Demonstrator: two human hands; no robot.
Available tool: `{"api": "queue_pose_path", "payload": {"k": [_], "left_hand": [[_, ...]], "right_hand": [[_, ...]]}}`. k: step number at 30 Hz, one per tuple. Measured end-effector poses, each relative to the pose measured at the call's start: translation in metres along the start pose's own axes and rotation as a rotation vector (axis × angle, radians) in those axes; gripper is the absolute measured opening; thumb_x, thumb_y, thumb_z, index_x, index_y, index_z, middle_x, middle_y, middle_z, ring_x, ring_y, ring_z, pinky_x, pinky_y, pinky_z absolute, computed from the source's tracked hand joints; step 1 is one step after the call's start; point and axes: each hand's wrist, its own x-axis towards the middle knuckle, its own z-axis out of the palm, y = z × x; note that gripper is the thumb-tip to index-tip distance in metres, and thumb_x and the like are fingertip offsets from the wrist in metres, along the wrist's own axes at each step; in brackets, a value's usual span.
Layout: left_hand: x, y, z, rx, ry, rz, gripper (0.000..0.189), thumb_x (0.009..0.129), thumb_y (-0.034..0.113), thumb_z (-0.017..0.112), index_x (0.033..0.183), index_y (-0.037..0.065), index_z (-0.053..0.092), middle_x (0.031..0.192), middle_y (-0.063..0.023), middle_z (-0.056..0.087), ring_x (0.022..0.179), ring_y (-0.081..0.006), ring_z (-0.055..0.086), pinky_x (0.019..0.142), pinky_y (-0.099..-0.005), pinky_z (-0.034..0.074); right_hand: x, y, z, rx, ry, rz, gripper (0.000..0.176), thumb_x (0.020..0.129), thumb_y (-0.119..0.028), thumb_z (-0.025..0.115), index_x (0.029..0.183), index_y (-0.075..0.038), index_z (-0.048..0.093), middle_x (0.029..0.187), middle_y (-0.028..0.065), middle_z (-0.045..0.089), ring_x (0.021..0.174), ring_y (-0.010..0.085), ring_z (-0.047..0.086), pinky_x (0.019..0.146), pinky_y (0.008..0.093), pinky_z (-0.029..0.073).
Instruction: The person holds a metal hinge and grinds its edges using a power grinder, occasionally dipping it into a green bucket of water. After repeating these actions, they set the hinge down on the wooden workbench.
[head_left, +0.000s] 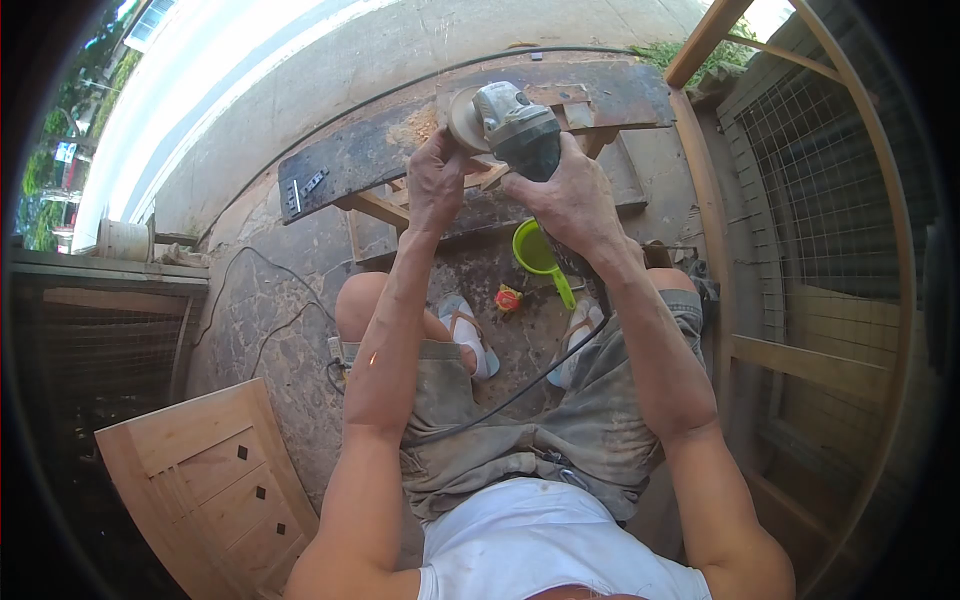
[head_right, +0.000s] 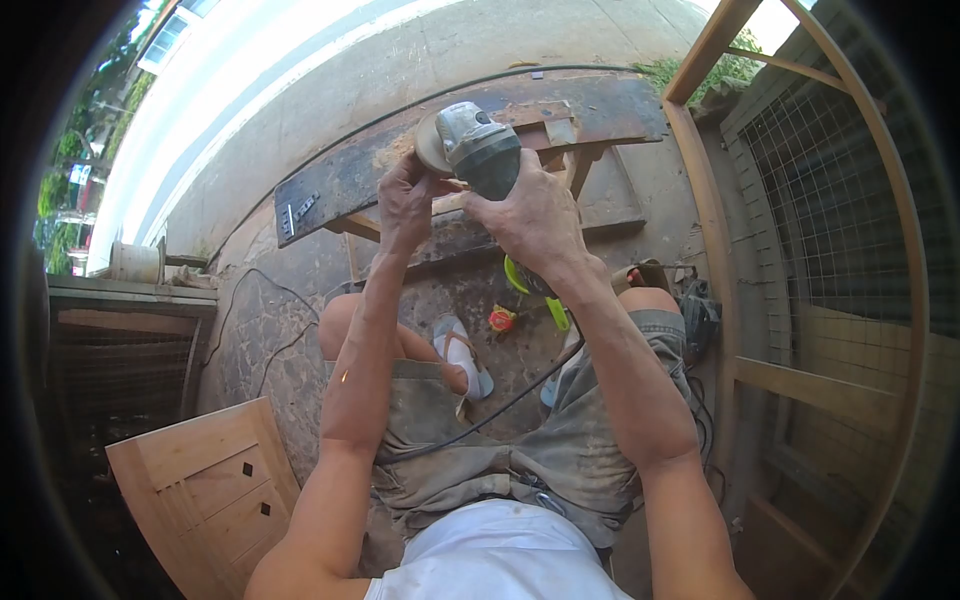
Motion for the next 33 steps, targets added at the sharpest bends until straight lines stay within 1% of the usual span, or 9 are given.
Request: {"api": "queue_pose_path", "payload": {"k": [7,13,16,22,28,31,33], "left_hand": [[0.0,0.01,-0.003,-0.055,0.012,0.006,0.025,0.115,0.016,0.065,0.129,-0.002,0.074,0.109,-0.0109,0.083,0.09,-0.0214,0.083,0.082,-0.0334,0.065],[0.001,0.014,-0.005,-0.081,0.033,0.004,0.026,0.114,0.019,0.07,0.13,-0.002,0.073,0.11,-0.0119,0.083,0.087,-0.0215,0.083,0.081,-0.0329,0.065],[0.001,0.016,-0.006,-0.049,0.065,-0.001,0.026,0.114,0.018,0.071,0.132,-0.002,0.073,0.113,-0.0114,0.083,0.088,-0.0221,0.084,0.08,-0.0326,0.066],[0.001,0.019,-0.01,-0.062,0.07,0.0,0.025,0.114,0.014,0.07,0.133,-0.002,0.072,0.119,-0.011,0.082,0.09,-0.0228,0.084,0.079,-0.033,0.067],[0.004,0.017,-0.013,-0.084,0.075,0.01,0.023,0.114,0.012,0.069,0.132,-0.002,0.072,0.118,-0.0109,0.082,0.092,-0.0233,0.084,0.081,-0.0347,0.069],[0.003,0.021,-0.015,-0.086,0.063,-0.005,0.027,0.112,0.016,0.073,0.133,-0.001,0.072,0.116,-0.0114,0.082,0.092,-0.022,0.084,0.083,-0.0318,0.067],[0.003,0.022,-0.015,-0.091,0.069,-0.02,0.027,0.112,0.016,0.073,0.133,-0.001,0.072,0.117,-0.012,0.082,0.092,-0.022,0.084,0.083,-0.0316,0.067]], "right_hand": [[0.002,0.005,0.0,-0.02,-0.001,0.017,0.073,0.086,-0.042,0.086,0.133,0.008,0.063,0.112,0.03,0.079,0.108,0.0437,0.08,0.099,0.0512,0.061],[0.001,0.004,-0.003,-0.009,-0.017,0.043,0.074,0.086,-0.042,0.086,0.135,0.008,0.063,0.113,0.03,0.079,0.11,0.0441,0.079,0.1,0.0508,0.061],[0.001,0.002,-0.005,-0.01,-0.029,0.064,0.074,0.086,-0.042,0.086,0.135,0.009,0.062,0.113,0.0301,0.079,0.11,0.044,0.079,0.1,0.0508,0.061],[0.001,0.001,-0.007,-0.016,-0.036,0.069,0.074,0.086,-0.041,0.085,0.136,0.009,0.062,0.112,0.0296,0.079,0.109,0.0439,0.08,0.1,0.0512,0.061],[0.001,0.001,-0.01,-0.028,-0.046,0.092,0.074,0.086,-0.041,0.085,0.136,0.009,0.062,0.111,0.0295,0.079,0.108,0.0436,0.08,0.099,0.0512,0.061],[0.001,0.002,-0.01,-0.029,-0.047,0.09,0.075,0.086,-0.042,0.085,0.136,0.01,0.062,0.111,0.0298,0.079,0.107,0.0438,0.08,0.099,0.0512,0.062],[0.001,0.003,-0.01,-0.026,-0.045,0.089,0.076,0.086,-0.042,0.085,0.136,0.01,0.062,0.111,0.0301,0.079,0.107,0.044,0.08,0.099,0.0512,0.062]]}}
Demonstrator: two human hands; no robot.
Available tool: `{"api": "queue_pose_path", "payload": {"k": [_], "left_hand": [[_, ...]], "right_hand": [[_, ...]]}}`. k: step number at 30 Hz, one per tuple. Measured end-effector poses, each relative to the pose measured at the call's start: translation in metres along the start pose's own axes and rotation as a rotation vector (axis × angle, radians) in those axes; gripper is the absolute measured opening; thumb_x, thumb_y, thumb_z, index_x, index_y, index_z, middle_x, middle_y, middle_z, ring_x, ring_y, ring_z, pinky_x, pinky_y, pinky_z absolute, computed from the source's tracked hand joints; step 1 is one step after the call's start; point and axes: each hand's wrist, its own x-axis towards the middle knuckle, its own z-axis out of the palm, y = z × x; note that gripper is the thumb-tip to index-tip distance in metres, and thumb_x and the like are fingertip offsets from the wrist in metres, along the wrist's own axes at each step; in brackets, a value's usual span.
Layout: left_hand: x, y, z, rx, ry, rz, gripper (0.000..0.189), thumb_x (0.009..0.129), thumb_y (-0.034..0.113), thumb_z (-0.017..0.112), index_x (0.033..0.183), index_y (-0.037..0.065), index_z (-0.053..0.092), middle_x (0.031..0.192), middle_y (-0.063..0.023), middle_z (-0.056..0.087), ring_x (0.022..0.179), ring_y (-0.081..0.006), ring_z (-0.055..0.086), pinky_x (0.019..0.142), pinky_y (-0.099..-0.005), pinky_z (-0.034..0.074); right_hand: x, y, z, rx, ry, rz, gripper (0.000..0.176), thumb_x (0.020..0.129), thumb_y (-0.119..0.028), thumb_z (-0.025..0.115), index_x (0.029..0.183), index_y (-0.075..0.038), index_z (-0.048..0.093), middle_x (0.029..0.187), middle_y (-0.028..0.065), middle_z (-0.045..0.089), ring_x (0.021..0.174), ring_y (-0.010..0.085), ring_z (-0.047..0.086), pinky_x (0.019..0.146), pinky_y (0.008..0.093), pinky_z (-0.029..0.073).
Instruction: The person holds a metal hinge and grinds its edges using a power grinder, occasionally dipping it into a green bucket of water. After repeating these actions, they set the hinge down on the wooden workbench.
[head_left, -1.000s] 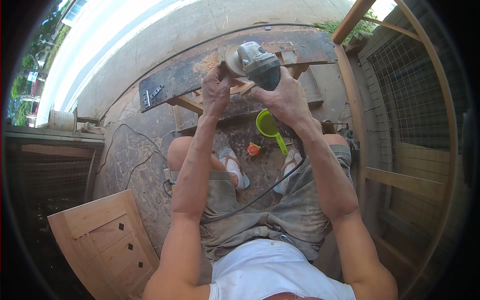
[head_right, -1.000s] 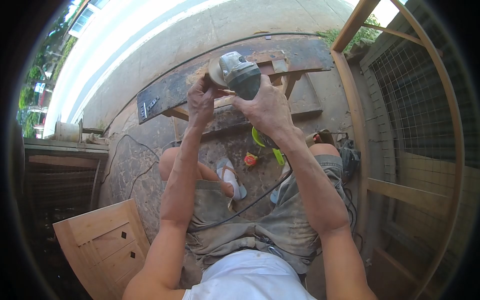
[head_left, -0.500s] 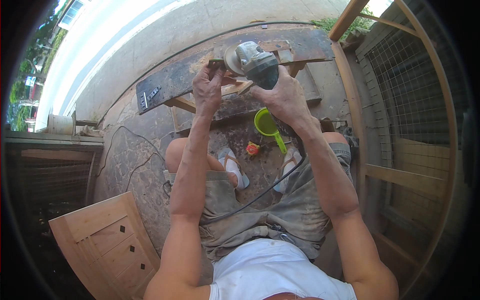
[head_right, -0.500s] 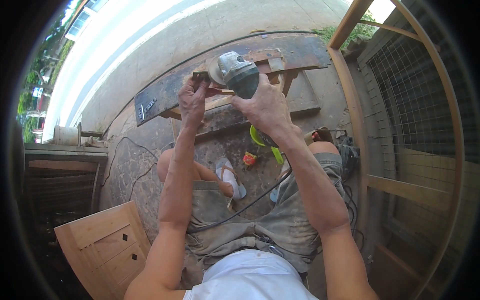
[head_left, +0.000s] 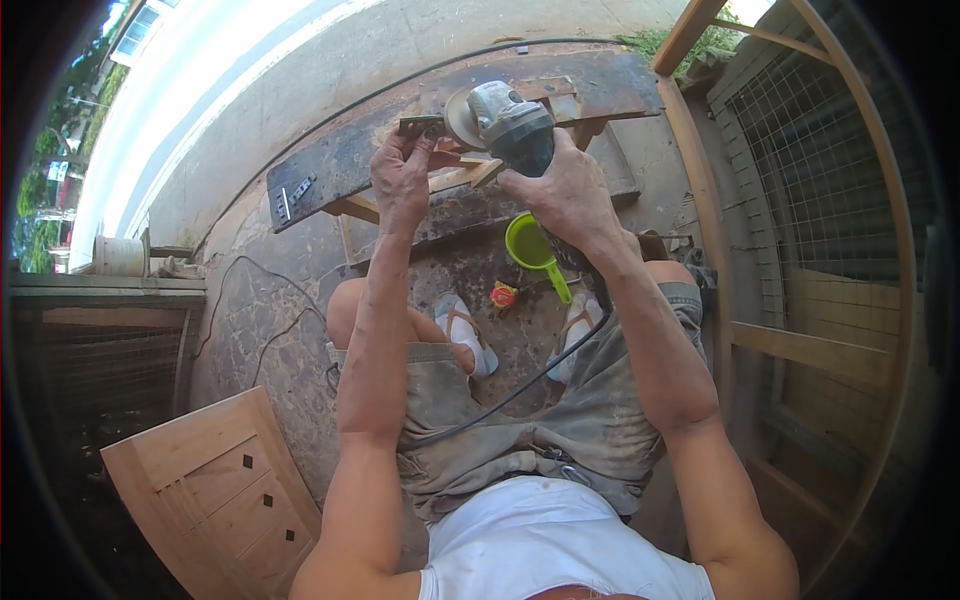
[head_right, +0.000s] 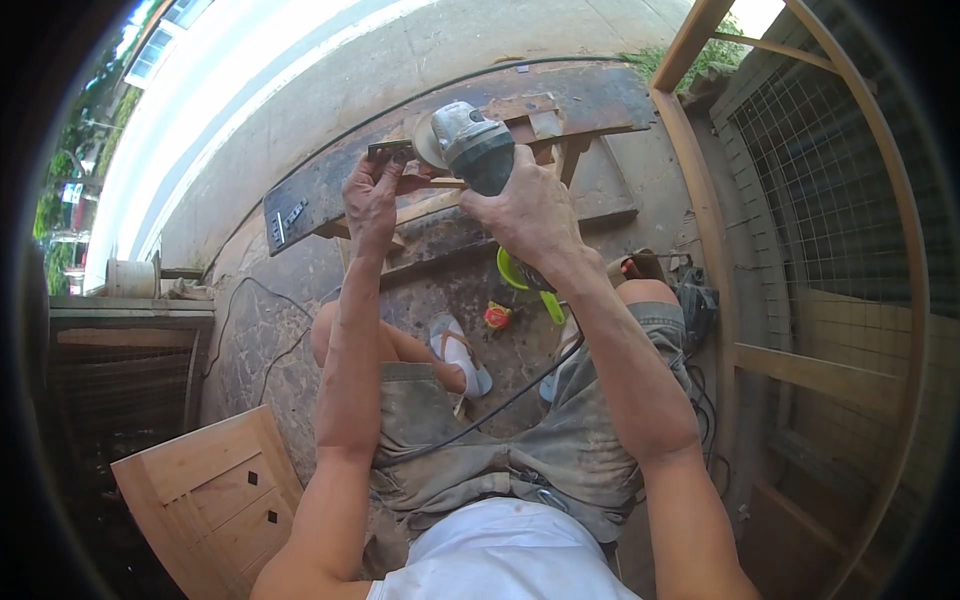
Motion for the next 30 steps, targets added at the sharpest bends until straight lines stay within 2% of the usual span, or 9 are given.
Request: {"api": "queue_pose_path", "payload": {"k": [4,10,14,17,20,23,26,30], "left_hand": [[0.0,0.001,0.0,0.004,0.017,-0.002,0.024,0.113,0.012,0.07,0.132,-0.002,0.072,0.117,-0.0109,0.082,0.092,-0.0243,0.084,0.081,-0.0348,0.07],[0.004,-0.001,-0.009,-0.106,0.038,-0.045,0.026,0.113,0.014,0.071,0.132,-0.003,0.069,0.118,-0.0175,0.083,0.087,-0.0271,0.085,0.077,-0.0357,0.071],[0.007,0.0,-0.011,-0.125,0.055,-0.068,0.027,0.111,0.017,0.074,0.13,-0.001,0.071,0.124,-0.0173,0.083,0.087,-0.0251,0.085,0.081,-0.0357,0.072],[0.007,-0.002,-0.01,-0.111,0.054,-0.063,0.027,0.111,0.017,0.074,0.131,-0.001,0.071,0.124,-0.0176,0.083,0.088,-0.0247,0.085,0.082,-0.0356,0.072],[0.007,-0.006,-0.009,-0.113,0.042,-0.046,0.027,0.111,0.017,0.074,0.13,-0.001,0.071,0.123,-0.0174,0.083,0.088,-0.0247,0.085,0.082,-0.0358,0.072],[0.005,-0.004,-0.006,-0.102,0.028,-0.039,0.026,0.111,0.017,0.074,0.129,-0.001,0.071,0.122,-0.0172,0.083,0.09,-0.0248,0.085,0.081,-0.0359,0.072],[0.005,-0.005,-0.005,-0.091,0.023,-0.039,0.025,0.111,0.016,0.074,0.129,-0.001,0.071,0.122,-0.0169,0.083,0.091,-0.0251,0.085,0.082,-0.0361,0.072],[0.005,-0.005,-0.004,-0.082,0.021,-0.042,0.025,0.111,0.015,0.074,0.129,-0.001,0.071,0.122,-0.0166,0.083,0.091,-0.0255,0.085,0.082,-0.036,0.072]], "right_hand": [[0.0,0.002,0.0,0.0,0.018,-0.009,0.075,0.086,-0.042,0.085,0.135,0.011,0.063,0.111,0.03,0.079,0.106,0.0443,0.08,0.099,0.051,0.062],[0.007,0.013,-0.001,-0.038,0.059,0.012,0.077,0.087,-0.043,0.085,0.136,0.012,0.063,0.116,0.0315,0.078,0.11,0.0458,0.079,0.102,0.0518,0.061],[0.009,0.014,-0.003,-0.087,0.113,0.01,0.077,0.088,-0.044,0.084,0.137,0.012,0.063,0.119,0.0336,0.077,0.114,0.0468,0.078,0.104,0.0527,0.06],[0.006,0.012,-0.003,-0.049,0.093,0.0,0.077,0.088,-0.044,0.083,0.138,0.011,0.063,0.119,0.0333,0.077,0.113,0.0468,0.078,0.104,0.0528,0.06],[0.005,0.009,-0.001,-0.055,0.085,0.002,0.073,0.089,-0.044,0.087,0.136,0.007,0.066,0.118,0.0282,0.08,0.113,0.0407,0.08,0.103,0.0493,0.061],[0.004,0.006,-0.001,-0.018,0.044,0.009,0.072,0.088,-0.042,0.086,0.136,0.007,0.065,0.116,0.0286,0.081,0.112,0.0407,0.08,0.102,0.049,0.061],[0.004,0.004,-0.001,-0.006,0.036,-0.003,0.081,0.086,-0.039,0.085,0.143,0.011,0.058,0.112,0.0309,0.079,0.108,0.0449,0.08,0.1,0.0525,0.062],[0.004,0.005,0.001,-0.029,0.043,0.004,0.077,0.087,-0.041,0.085,0.139,0.011,0.061,0.113,0.0306,0.08,0.108,0.0436,0.08,0.1,0.051,0.062]]}}
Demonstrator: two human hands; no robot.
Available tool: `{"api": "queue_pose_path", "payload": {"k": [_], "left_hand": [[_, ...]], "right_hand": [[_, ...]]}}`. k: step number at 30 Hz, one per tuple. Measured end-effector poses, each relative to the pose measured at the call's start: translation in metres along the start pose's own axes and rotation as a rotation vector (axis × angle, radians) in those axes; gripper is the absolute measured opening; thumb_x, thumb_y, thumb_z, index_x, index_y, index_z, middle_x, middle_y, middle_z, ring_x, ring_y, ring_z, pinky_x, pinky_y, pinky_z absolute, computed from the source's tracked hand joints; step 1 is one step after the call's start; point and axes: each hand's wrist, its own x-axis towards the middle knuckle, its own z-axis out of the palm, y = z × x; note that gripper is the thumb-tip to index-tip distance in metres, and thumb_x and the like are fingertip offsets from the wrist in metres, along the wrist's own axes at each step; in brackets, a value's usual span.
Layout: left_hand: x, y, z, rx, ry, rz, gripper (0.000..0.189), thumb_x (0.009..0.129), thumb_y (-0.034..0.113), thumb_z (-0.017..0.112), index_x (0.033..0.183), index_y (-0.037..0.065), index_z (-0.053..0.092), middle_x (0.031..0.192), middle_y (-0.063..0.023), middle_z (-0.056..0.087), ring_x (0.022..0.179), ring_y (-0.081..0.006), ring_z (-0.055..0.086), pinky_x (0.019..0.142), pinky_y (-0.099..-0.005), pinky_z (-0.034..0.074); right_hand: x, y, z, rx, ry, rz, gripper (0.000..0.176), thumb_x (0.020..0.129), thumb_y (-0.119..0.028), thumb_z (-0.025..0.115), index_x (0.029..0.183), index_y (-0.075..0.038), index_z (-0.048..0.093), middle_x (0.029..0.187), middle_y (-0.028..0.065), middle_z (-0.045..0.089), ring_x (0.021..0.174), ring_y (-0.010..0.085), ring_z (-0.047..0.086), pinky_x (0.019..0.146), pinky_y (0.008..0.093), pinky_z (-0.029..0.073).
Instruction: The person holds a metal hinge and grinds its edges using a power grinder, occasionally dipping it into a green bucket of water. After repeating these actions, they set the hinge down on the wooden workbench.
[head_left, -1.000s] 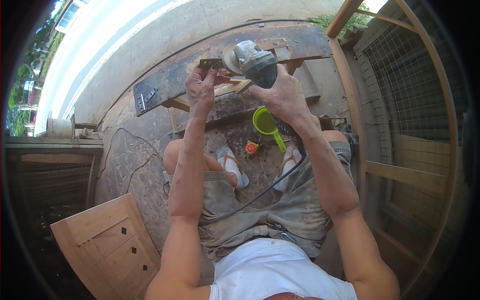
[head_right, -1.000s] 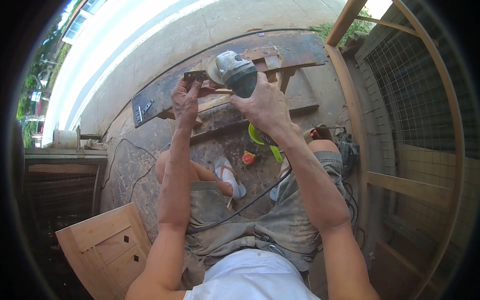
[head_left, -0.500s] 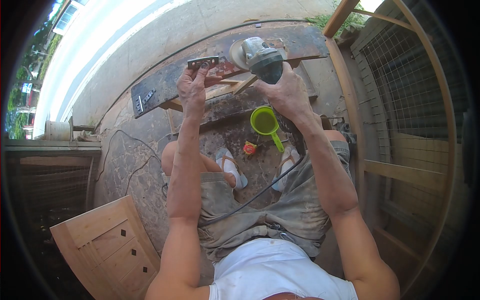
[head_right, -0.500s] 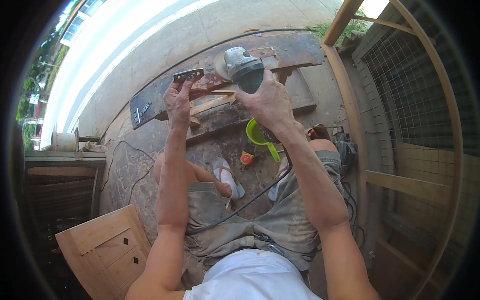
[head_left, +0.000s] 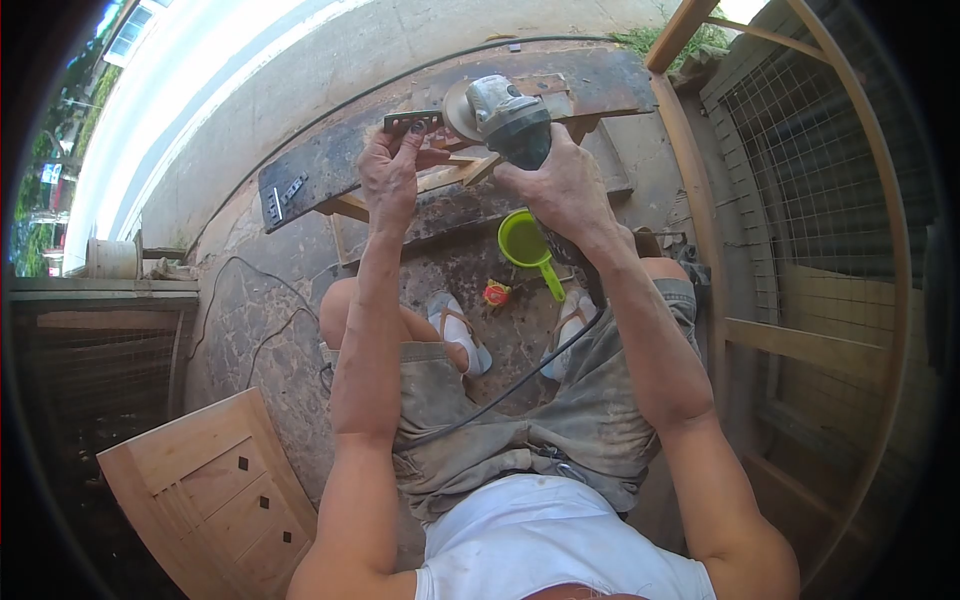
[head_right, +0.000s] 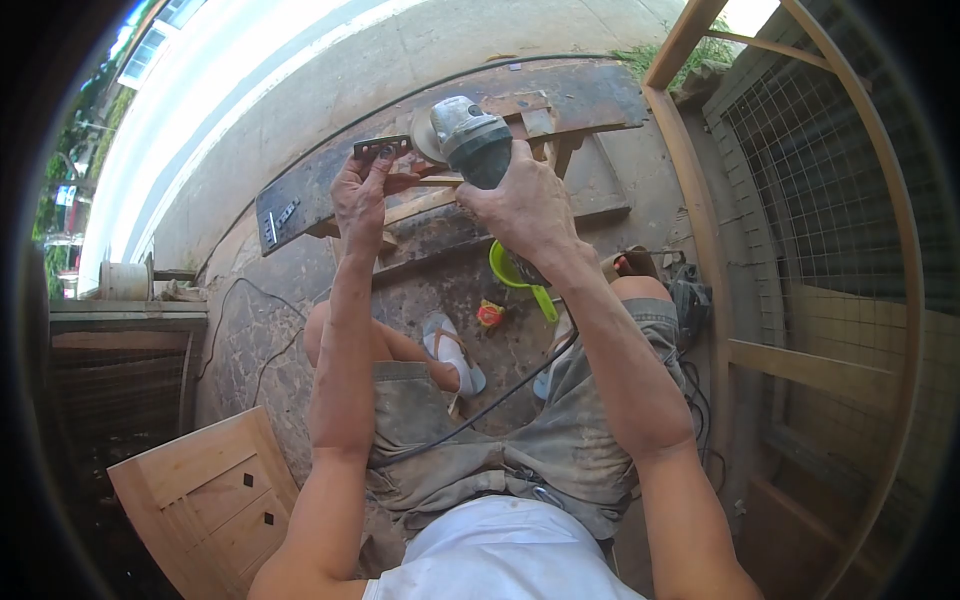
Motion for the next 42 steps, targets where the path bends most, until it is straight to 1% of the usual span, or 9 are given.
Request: {"api": "queue_pose_path", "payload": {"k": [2,10,13,16,19,22,34,41,42], "left_hand": [[-0.0004,0.0015,0.0004,-0.001,0.001,-0.003,0.025,0.111,0.015,0.073,0.13,-0.002,0.071,0.123,-0.0166,0.083,0.091,-0.0256,0.085,0.082,-0.0358,0.072],[-0.0024,0.0017,0.0009,-0.001,0.005,0.009,0.025,0.112,0.014,0.073,0.131,-0.002,0.072,0.122,-0.0163,0.082,0.09,-0.0267,0.084,0.079,-0.0342,0.07],[-0.0034,0.0017,0.0038,0.004,-0.004,0.02,0.024,0.113,0.013,0.07,0.131,-0.003,0.071,0.118,-0.0156,0.082,0.09,-0.0262,0.084,0.077,-0.0359,0.071],[-0.0034,-0.0005,0.0046,0.021,-0.014,0.023,0.026,0.112,0.015,0.072,0.132,-0.002,0.071,0.121,-0.0159,0.082,0.09,-0.0271,0.084,0.079,-0.0337,0.07],[-0.003,-0.0005,0.0036,0.006,-0.017,0.019,0.026,0.113,0.015,0.072,0.132,-0.003,0.071,0.121,-0.0159,0.082,0.09,-0.0272,0.085,0.079,-0.0341,0.07],[-0.0049,0.0046,0.0055,0.014,-0.014,0.005,0.023,0.113,0.011,0.069,0.132,-0.003,0.071,0.117,-0.0149,0.082,0.09,-0.026,0.084,0.078,-0.037,0.071],[-0.0057,0.0042,0.0067,0.085,-0.014,0.013,0.024,0.113,0.011,0.069,0.133,-0.003,0.07,0.119,-0.0145,0.082,0.091,-0.0263,0.084,0.078,-0.0371,0.071],[-0.0053,0.0005,0.007,0.028,-0.014,0.028,0.025,0.114,0.013,0.07,0.132,-0.003,0.07,0.12,-0.0154,0.082,0.088,-0.0266,0.084,0.078,-0.0354,0.07],[-0.0041,-0.0001,0.004,0.001,-0.013,0.013,0.025,0.113,0.014,0.07,0.132,-0.003,0.071,0.121,-0.016,0.082,0.088,-0.0266,0.084,0.078,-0.035,0.071]], "right_hand": [[0.0018,0.002,0.0013,-0.013,0.0,0.014,0.072,0.087,-0.042,0.085,0.135,0.009,0.065,0.114,0.029,0.081,0.109,0.041,0.081,0.1,0.0481,0.062],[0.0006,0.0013,0.0011,-0.004,-0.003,0.006,0.073,0.087,-0.042,0.085,0.135,0.009,0.065,0.114,0.0291,0.08,0.109,0.0409,0.081,0.101,0.0479,0.062],[-0.0008,-0.0018,-0.0008,-0.013,-0.013,0.017,0.073,0.087,-0.042,0.085,0.135,0.009,0.065,0.115,0.029,0.08,0.11,0.0409,0.08,0.101,0.0481,0.061],[-0.0007,-0.0014,-0.0012,-0.01,-0.02,0.023,0.073,0.087,-0.043,0.085,0.135,0.008,0.065,0.115,0.0291,0.08,0.11,0.0411,0.08,0.102,0.0483,0.061],[0.001,0.0021,0.0002,-0.014,-0.011,0.022,0.073,0.087,-0.043,0.085,0.135,0.008,0.065,0.115,0.0293,0.08,0.111,0.0413,0.08,0.102,0.0485,0.061],[0.0014,0.0019,0.0009,-0.017,-0.001,0.021,0.074,0.086,-0.043,0.085,0.135,0.009,0.065,0.116,0.0295,0.08,0.111,0.0415,0.08,0.102,0.0487,0.061],[0.0019,0.0032,0.0005,-0.026,-0.003,0.017,0.075,0.087,-0.045,0.085,0.135,0.009,0.065,0.115,0.0297,0.08,0.109,0.0417,0.081,0.101,0.0488,0.062],[0.0031,0.0062,0.0023,-0.019,-0.001,0.017,0.075,0.087,-0.046,0.086,0.134,0.008,0.066,0.115,0.0289,0.08,0.11,0.0412,0.08,0.101,0.049,0.061],[0.0039,0.0069,0.0018,-0.029,0.001,0.021,0.077,0.087,-0.045,0.086,0.135,0.01,0.064,0.115,0.0301,0.08,0.11,0.0432,0.08,0.102,0.0499,0.061]]}}
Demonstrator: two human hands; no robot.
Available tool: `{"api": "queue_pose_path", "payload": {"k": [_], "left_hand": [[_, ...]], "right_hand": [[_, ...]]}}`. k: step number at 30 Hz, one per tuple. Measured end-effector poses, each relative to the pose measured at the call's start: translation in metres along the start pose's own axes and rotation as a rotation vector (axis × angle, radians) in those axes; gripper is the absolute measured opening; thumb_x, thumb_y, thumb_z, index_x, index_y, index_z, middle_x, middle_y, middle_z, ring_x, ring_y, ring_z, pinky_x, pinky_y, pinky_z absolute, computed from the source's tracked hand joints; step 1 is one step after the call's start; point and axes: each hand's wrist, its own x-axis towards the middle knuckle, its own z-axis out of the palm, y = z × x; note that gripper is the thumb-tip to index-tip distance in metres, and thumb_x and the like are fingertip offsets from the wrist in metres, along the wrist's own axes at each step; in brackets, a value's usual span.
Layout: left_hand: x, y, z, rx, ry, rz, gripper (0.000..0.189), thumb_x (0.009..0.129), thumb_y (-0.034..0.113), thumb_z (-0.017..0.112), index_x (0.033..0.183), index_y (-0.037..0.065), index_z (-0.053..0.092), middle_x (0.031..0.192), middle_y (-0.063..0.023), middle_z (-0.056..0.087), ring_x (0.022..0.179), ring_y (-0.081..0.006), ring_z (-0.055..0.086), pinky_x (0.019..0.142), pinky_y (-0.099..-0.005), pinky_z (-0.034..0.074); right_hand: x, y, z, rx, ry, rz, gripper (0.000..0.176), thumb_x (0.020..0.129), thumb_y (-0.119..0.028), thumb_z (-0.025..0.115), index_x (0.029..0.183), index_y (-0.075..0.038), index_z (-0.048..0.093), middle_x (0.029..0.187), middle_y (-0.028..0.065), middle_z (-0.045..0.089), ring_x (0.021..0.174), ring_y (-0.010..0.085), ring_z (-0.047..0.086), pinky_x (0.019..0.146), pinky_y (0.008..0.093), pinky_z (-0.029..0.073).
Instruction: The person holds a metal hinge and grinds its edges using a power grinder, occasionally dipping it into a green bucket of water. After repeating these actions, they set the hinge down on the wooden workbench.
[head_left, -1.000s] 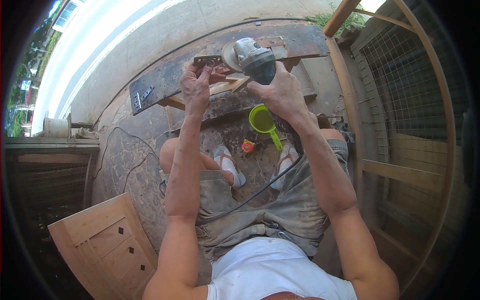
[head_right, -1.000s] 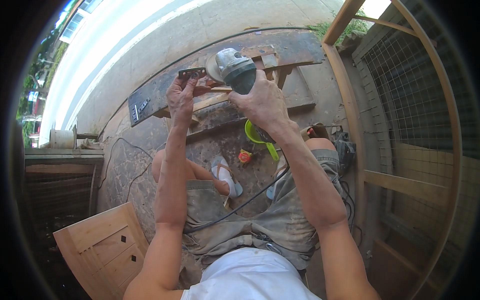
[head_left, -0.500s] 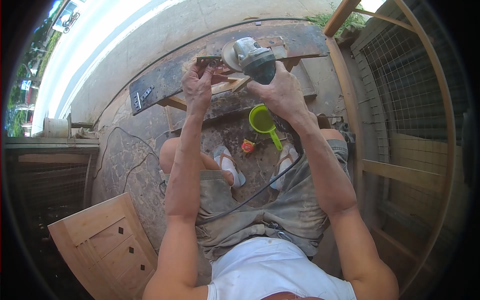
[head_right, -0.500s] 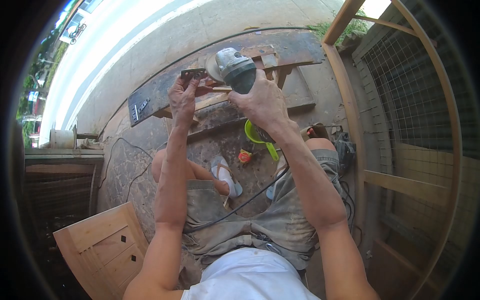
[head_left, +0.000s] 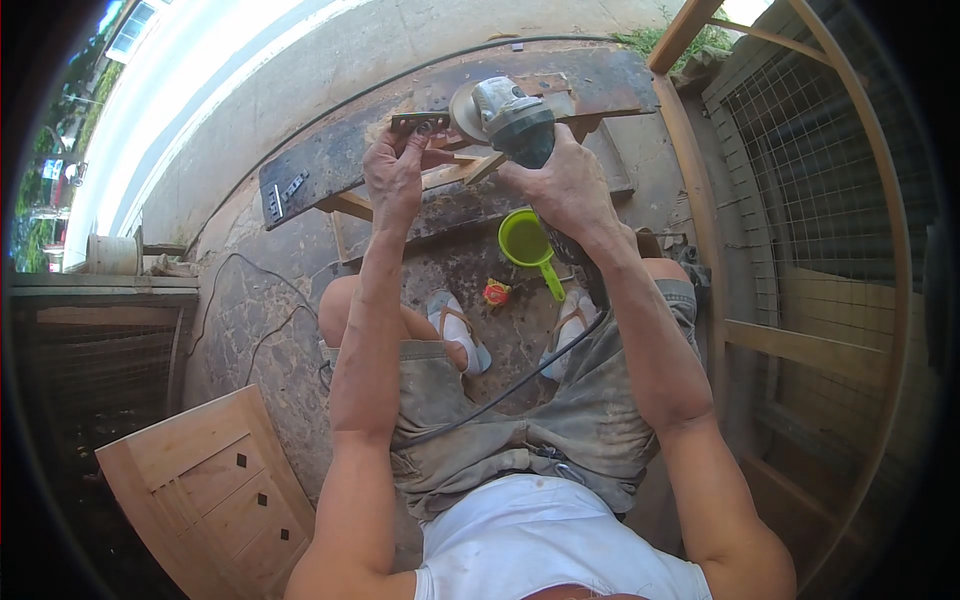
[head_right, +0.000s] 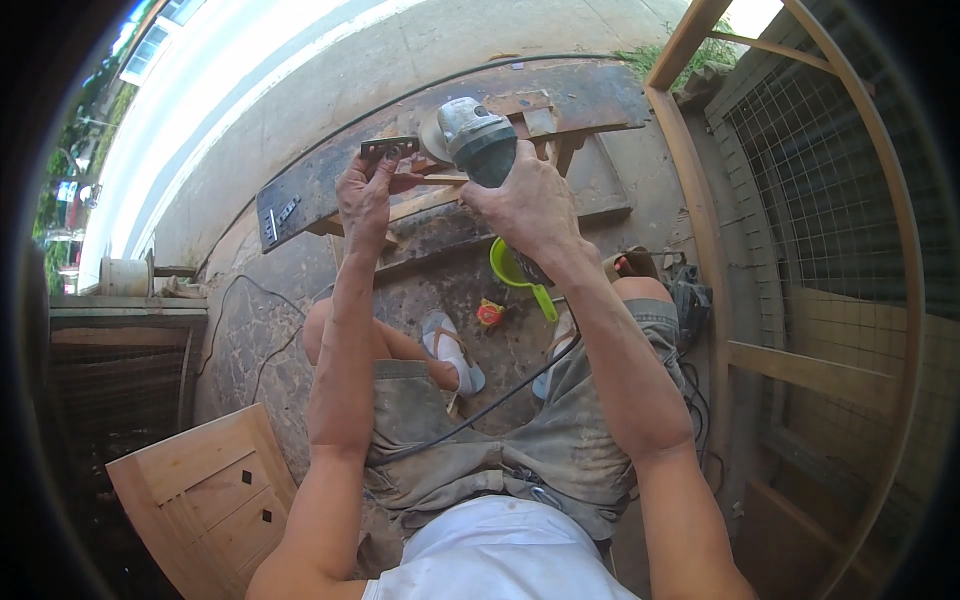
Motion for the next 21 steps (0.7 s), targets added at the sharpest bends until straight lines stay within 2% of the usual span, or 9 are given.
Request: {"api": "queue_pose_path", "payload": {"k": [2,8,11,17,21], "left_hand": [[0.001,0.0,-0.003,-0.013,0.01,-0.013,0.025,0.113,0.015,0.071,0.131,-0.003,0.071,0.121,-0.0166,0.082,0.088,-0.0267,0.085,0.079,-0.0347,0.071],[0.002,0.002,-0.002,0.052,0.046,-0.023,0.026,0.113,0.017,0.072,0.13,-0.003,0.07,0.119,-0.017,0.083,0.088,-0.027,0.085,0.078,-0.0351,0.071],[0.002,0.001,0.0,0.036,0.029,-0.019,0.026,0.113,0.016,0.071,0.131,-0.003,0.07,0.119,-0.0162,0.083,0.087,-0.0265,0.085,0.077,-0.0351,0.071],[0.0,0.003,0.003,0.036,0.018,0.0,0.025,0.113,0.013,0.07,0.132,-0.004,0.071,0.119,-0.0138,0.083,0.089,-0.0254,0.084,0.076,-0.0354,0.07],[-0.001,0.001,0.005,0.038,0.009,0.022,0.024,0.114,0.01,0.068,0.133,-0.004,0.07,0.119,-0.0147,0.083,0.092,-0.0257,0.084,0.078,-0.035,0.071]], "right_hand": [[0.001,0.001,-0.002,-0.021,0.004,0.006,0.081,0.087,-0.044,0.085,0.138,0.014,0.061,0.114,0.0326,0.079,0.11,0.0473,0.079,0.102,0.0517,0.061],[0.003,0.006,0.002,-0.046,0.061,-0.058,0.082,0.087,-0.043,0.084,0.14,0.014,0.06,0.115,0.0328,0.079,0.111,0.0477,0.079,0.103,0.0523,0.06],[0.0,0.001,0.001,-0.008,0.03,-0.022,0.073,0.088,-0.047,0.088,0.133,0.006,0.068,0.116,0.0279,0.081,0.112,0.0412,0.08,0.104,0.0492,0.06],[-0.002,-0.002,0.002,0.003,0.017,-0.032,0.073,0.088,-0.046,0.088,0.133,0.006,0.068,0.117,0.0285,0.081,0.113,0.0414,0.08,0.104,0.0493,0.06],[-0.001,-0.004,0.0,-0.013,0.019,-0.044,0.084,0.086,-0.042,0.084,0.142,0.016,0.059,0.111,0.0339,0.079,0.107,0.0461,0.08,0.101,0.0515,0.062]]}}
